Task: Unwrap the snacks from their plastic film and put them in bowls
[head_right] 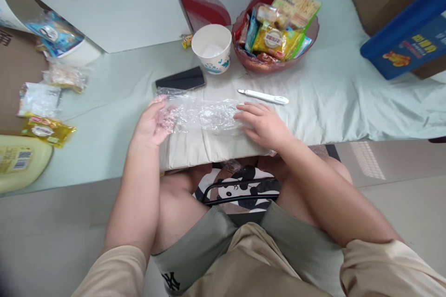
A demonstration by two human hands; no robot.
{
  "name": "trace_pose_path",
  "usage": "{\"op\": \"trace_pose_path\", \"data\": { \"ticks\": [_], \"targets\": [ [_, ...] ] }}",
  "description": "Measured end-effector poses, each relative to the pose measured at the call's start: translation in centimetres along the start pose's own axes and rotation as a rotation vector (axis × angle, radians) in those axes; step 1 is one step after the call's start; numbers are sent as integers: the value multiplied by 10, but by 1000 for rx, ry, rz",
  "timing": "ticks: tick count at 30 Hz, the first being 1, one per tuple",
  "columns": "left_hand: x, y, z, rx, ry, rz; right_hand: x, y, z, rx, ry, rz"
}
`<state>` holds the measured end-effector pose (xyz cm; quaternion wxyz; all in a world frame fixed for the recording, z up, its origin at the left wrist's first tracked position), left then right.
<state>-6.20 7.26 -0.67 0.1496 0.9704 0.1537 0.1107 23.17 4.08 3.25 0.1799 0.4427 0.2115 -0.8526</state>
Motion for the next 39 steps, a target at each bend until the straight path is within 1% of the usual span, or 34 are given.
{"op": "trace_pose_path", "data": {
  "ticks": [3,6,9,11,13,14,15,17,18,19,20,22,24,26,27,28,30,31,33,36,39],
  "targets": [
    [-2,-3,-2,49,-9,31,9,-1,-5,10,1,65],
    [4,-3,-3,114,-27,114,16,0,-2,16,27,141],
    [8,-5,-4,182,-113,195,9,5,5,50,11,168],
    [7,-6,-3,197,-172,213,1,11,16,43,-120,220],
    [7,-5,-2,190,-197,222,-11,16,24,58,-311,252],
    [8,-4,-1,182,-198,231,-18,17,23,95,-391,225],
    [11,-2,-1,171,-195,248,-26,16,18,157,-446,161],
    [23,5,-1,139,-184,301,-38,11,1,295,-501,-13],
    [30,10,0,117,-177,336,-38,7,-6,345,-531,-77],
    [39,15,2,93,-169,376,-33,1,-10,373,-572,-103],
    [47,20,4,66,-161,420,-24,-6,-11,378,-625,-88],
    [65,31,9,14,-143,518,0,-20,-5,349,-735,32],
    [78,40,13,-21,-136,612,27,-28,9,319,-789,234],
    [83,45,16,-42,-163,662,46,-26,23,312,-800,416],
    [82,46,18,-56,-196,663,50,-24,27,326,-805,464],
    [78,45,20,-74,-239,652,51,-22,28,353,-814,480],
    [68,42,23,-98,-325,607,48,-20,21,435,-847,435],
    [63,39,22,-89,-348,572,46,-20,17,477,-857,408],
    [53,31,12,-11,-327,476,45,-18,9,535,-863,381],
    [43,21,-8,164,-179,317,45,-19,5,549,-874,362],
    [43,19,-14,255,-34,242,43,-21,7,551,-897,327]
  ]
}}
Point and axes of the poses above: each hand's wrist, its own y-axis away from the middle knuckle, its own x-axis out of the palm, z = x × y, the point moved 10 cm from there along -y, towards the middle knuckle, and after that the axes turned 9 degrees about x, right-handed, at the moved point
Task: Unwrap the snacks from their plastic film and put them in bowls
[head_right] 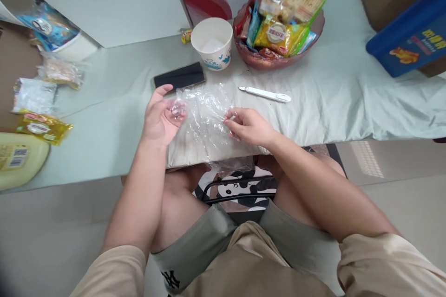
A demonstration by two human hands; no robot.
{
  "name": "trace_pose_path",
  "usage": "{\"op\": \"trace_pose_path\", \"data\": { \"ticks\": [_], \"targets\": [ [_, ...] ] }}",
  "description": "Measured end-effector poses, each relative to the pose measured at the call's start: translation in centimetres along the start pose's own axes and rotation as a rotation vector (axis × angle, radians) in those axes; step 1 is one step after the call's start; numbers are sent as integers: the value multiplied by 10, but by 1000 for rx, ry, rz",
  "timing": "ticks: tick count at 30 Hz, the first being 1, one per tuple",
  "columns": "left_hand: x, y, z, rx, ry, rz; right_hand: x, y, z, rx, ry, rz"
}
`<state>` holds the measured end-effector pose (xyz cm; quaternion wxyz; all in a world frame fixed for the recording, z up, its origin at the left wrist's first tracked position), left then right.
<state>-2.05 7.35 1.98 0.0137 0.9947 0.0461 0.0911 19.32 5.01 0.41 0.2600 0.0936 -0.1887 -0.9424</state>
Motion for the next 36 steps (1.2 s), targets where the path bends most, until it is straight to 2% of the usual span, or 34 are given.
{"op": "trace_pose_path", "data": {
  "ticks": [2,5,8,10,13,16,18,20,23,27,30,33,36],
  "targets": [
    [11,2,6,-17,78,22,-3,0,2,-6,-21,-46],
    [41,13,27,-187,177,171,-13,-1,4,-17,-46,-150],
    [55,24,46,-335,114,253,-24,-1,5,-56,-64,-230],
    [51,21,48,-295,-4,217,-28,0,4,-70,-60,-247],
    [41,14,31,-97,-131,149,-27,2,4,-78,-47,-222],
    [40,15,11,54,-85,155,-21,5,11,-119,-18,-162],
    [45,19,10,29,30,210,-20,7,15,-145,0,-167],
    [56,25,21,-102,104,311,-24,8,18,-158,4,-223],
    [63,32,44,-277,11,392,-35,9,20,-195,-1,-341],
    [54,25,47,-238,-99,314,-45,15,26,-342,-15,-435],
    [53,25,38,-196,-23,318,-47,19,26,-391,-24,-442],
    [52,26,35,-219,67,342,-49,24,30,-469,-63,-447],
    [46,21,36,-219,102,306,-49,26,31,-527,-76,-435]
  ]
}}
Point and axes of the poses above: each hand's wrist, its own y-axis away from the middle knuckle, its own x-axis out of the palm, z = x × y, the point moved 10 cm from there along -y, towards the middle knuckle, and after that the axes turned 9 degrees about x, right-handed, at the moved point
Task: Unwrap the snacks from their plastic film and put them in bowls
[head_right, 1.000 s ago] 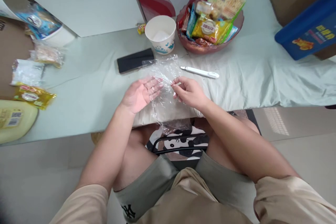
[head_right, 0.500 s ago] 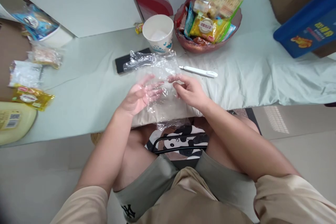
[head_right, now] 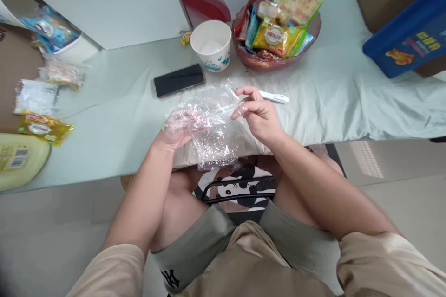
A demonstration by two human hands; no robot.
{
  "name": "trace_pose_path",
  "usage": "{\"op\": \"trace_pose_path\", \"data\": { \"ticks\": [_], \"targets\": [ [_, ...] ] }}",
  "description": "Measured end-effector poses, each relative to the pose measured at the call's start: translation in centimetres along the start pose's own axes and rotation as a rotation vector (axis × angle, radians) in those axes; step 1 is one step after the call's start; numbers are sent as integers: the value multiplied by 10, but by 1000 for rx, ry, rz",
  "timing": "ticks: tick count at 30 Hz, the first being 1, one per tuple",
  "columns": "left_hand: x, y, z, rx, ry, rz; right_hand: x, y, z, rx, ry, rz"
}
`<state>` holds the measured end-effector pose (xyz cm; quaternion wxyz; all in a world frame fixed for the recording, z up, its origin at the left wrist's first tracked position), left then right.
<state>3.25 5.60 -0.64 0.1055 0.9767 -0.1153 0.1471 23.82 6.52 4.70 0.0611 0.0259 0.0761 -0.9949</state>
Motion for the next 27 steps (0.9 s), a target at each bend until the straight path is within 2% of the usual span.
{"op": "trace_pose_path", "data": {
  "ticks": [2,6,9,11,13,16,19,23,25,27],
  "targets": [
    [-6,-4,-3,43,-28,-23,-1,-2,-6,18,-2,0],
    [-5,-11,-15,184,-151,38,-12,-7,-25,137,-39,-75],
    [-7,-10,-21,264,-333,16,-18,-7,-35,220,-32,-124],
    [-8,-8,-22,293,-473,-15,-15,-6,-36,214,35,-106],
    [-7,-7,-22,306,-514,-28,-7,-6,-36,196,119,-47],
    [-3,-5,-22,319,-409,-3,4,-5,-41,212,142,46],
    [-2,-4,-24,321,-288,29,12,-4,-41,248,23,143],
    [-8,-2,-28,294,-141,7,32,5,-37,406,-26,335],
    [-10,-1,-26,249,-50,-38,37,9,-31,444,-10,356],
    [-3,-1,-15,125,52,-42,35,7,-23,430,-35,294]
  ]
}}
Point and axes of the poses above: each hand's wrist, its own y-axis away from the middle knuckle, its own x-axis out of the palm, z = x × y, the point moved 10 cm from there along -y, towards the middle knuckle, and after that the axes turned 9 degrees about x, right-handed, at the moved point
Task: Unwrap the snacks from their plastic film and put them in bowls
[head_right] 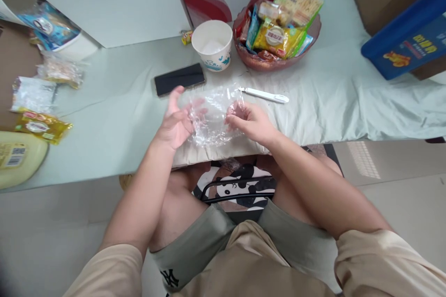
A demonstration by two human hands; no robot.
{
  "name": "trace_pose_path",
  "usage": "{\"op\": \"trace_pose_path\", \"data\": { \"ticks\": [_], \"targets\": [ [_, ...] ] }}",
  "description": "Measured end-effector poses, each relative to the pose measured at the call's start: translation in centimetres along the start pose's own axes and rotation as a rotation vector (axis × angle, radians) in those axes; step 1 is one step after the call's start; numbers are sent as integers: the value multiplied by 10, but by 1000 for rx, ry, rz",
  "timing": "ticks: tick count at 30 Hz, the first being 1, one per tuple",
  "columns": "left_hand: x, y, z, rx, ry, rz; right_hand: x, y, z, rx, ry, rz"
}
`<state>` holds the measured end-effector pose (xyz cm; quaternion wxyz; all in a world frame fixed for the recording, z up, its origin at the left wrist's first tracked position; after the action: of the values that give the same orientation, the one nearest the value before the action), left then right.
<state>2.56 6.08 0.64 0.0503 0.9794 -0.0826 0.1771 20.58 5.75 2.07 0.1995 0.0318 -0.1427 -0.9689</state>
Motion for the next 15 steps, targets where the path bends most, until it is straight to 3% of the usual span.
{"op": "trace_pose_path", "data": {
  "ticks": [2,4,7,10,15],
  "targets": [
    [9,4,16,-155,51,13,-5,1,3,-13,-51,-66],
    [11,5,25,-222,13,-11,-7,-1,-1,17,-94,-90],
    [0,0,21,-137,-186,-78,-8,-4,-11,81,-110,-76],
    [-5,-2,9,-19,-323,-79,-10,-3,-12,58,-82,-79],
    [-8,2,-7,28,-83,-98,-11,-1,-3,-10,-287,-42]
  ]
}}
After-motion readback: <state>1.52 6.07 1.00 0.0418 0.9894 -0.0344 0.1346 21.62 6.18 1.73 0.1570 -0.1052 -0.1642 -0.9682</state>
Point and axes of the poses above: each hand's wrist, its own y-axis away from the middle knuckle, its own x-axis out of the palm, z = x × y, the point moved 10 cm from there along -y, towards the middle knuckle, and after that the axes turned 9 degrees about x, right-handed, at the moved point
